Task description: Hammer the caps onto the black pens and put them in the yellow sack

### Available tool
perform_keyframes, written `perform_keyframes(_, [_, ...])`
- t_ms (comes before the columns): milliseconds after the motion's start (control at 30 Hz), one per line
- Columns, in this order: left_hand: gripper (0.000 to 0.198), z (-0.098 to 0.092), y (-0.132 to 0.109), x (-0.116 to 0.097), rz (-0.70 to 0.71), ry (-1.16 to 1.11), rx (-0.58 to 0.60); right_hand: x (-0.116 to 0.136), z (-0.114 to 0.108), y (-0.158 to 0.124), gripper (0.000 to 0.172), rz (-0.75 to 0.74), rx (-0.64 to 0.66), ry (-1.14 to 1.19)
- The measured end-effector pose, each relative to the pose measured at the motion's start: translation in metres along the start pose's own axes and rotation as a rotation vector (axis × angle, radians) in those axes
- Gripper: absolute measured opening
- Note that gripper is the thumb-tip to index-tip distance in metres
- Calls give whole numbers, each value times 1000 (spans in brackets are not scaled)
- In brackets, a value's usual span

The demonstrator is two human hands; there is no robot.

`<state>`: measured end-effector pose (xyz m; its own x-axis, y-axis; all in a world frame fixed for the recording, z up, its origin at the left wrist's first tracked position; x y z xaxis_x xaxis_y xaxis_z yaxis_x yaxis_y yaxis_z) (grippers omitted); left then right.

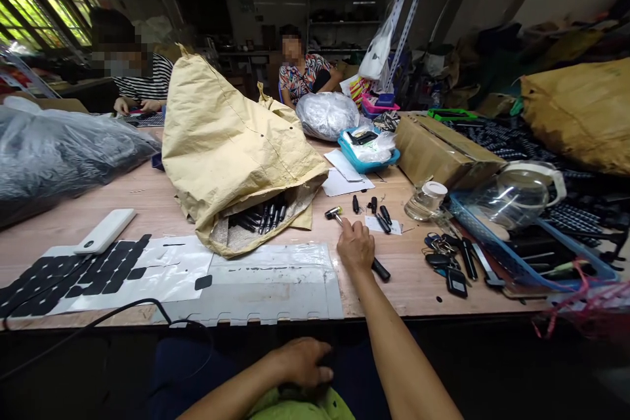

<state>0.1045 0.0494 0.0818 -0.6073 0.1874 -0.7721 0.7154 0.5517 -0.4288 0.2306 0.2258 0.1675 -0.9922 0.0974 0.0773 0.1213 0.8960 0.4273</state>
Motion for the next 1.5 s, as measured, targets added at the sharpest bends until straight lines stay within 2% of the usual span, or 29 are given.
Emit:
perform_keyframes(33, [37, -8, -10, -12, 41, -12, 95, 0, 0, 0, 37, -1, -4, -4])
perform_keyframes(100, [40, -42, -35, -41, 186, -237, 200, -1, 1, -1, 37, 3, -4, -15])
perform_keyframes(133, [45, -70, -44, -46, 185, -362, 150, -1, 2, -1, 37, 6, -3, -20])
perform_keyframes(167, [47, -105, -51, -43, 132, -426, -18, -1, 2, -1, 37, 7, -1, -24])
perform_keyframes(200, [45, -145, -57, -33, 38, -414, -268, -1, 2, -1, 37, 7, -1, -25])
perform_keyframes(233, [40, -185, -68, -17, -90, -340, -571, -1, 2, -1, 37, 5, 0, -25])
perform_keyframes(267, [34, -217, -80, -1, -257, -238, -814, -1, 3, 0, 37, 3, 2, -24])
perform_keyframes(300, [26, -240, -89, 13, -411, -142, -971, -1, 3, 0, 36, 2, 4, -22])
perform_keyframes(333, [19, -257, -94, 25, -544, -66, -1073, -1, 3, 0, 36, 1, 8, -21])
perform_keyframes(400, [11, -274, -97, 45, -744, 29, -1153, -1, 4, 1, 36, 3, 14, -17])
perform_keyframes(500, [16, -276, -93, 59, -856, 77, -1153, -1, 4, 1, 36, 7, 18, -15])
perform_keyframes(700, [32, -266, -89, 59, -899, 144, -1151, -2, 5, 1, 37, 6, 9, -5])
perform_keyframes(833, [21, -268, -96, 66, -868, 144, -1223, -1, 5, 2, 38, 16, 24, -7])
perform_keyframes(867, [16, -268, -100, 66, -826, 156, -1262, -1, 5, 2, 38, 19, 28, -8])
perform_keyframes(933, [13, -267, -109, 59, -654, 210, -1374, -1, 4, 2, 39, 22, 34, -10])
perform_keyframes(1000, [18, -259, -115, 44, -393, 271, -1461, 0, 3, 1, 39, 23, 37, -13])
perform_keyframes(1033, [21, -252, -114, 36, -258, 285, -1457, 0, 3, 1, 39, 23, 37, -14])
perform_keyframes(1100, [20, -234, -103, 22, -46, 273, -1354, -1, 2, 1, 39, 23, 34, -17])
perform_keyframes(1167, [15, -216, -82, 15, 59, 236, -1191, -1, 3, 1, 38, 23, 33, -21])
perform_keyframes(1233, [15, -200, -59, 13, 80, 194, -1049, -1, 3, 1, 38, 21, 30, -24])
perform_keyframes(1333, [16, -189, -36, 17, 61, 159, -921, -1, 3, 2, 38, 19, 24, -22])
perform_keyframes(1500, [22, -191, -33, 26, 81, 89, -882, 0, 2, 1, 38, 37, 40, -14])
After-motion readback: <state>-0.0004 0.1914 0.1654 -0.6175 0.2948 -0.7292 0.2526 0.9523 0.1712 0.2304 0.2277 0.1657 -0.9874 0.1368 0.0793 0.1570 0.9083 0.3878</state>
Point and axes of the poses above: each hand's wrist, its own y-axis towards the middle knuckle, its own z-axis out of the palm, x = y × z, the point moved 7 cm from there along y, towards the middle knuckle, and after that the axes turned 2 degrees about z, right-handed, at the moved point
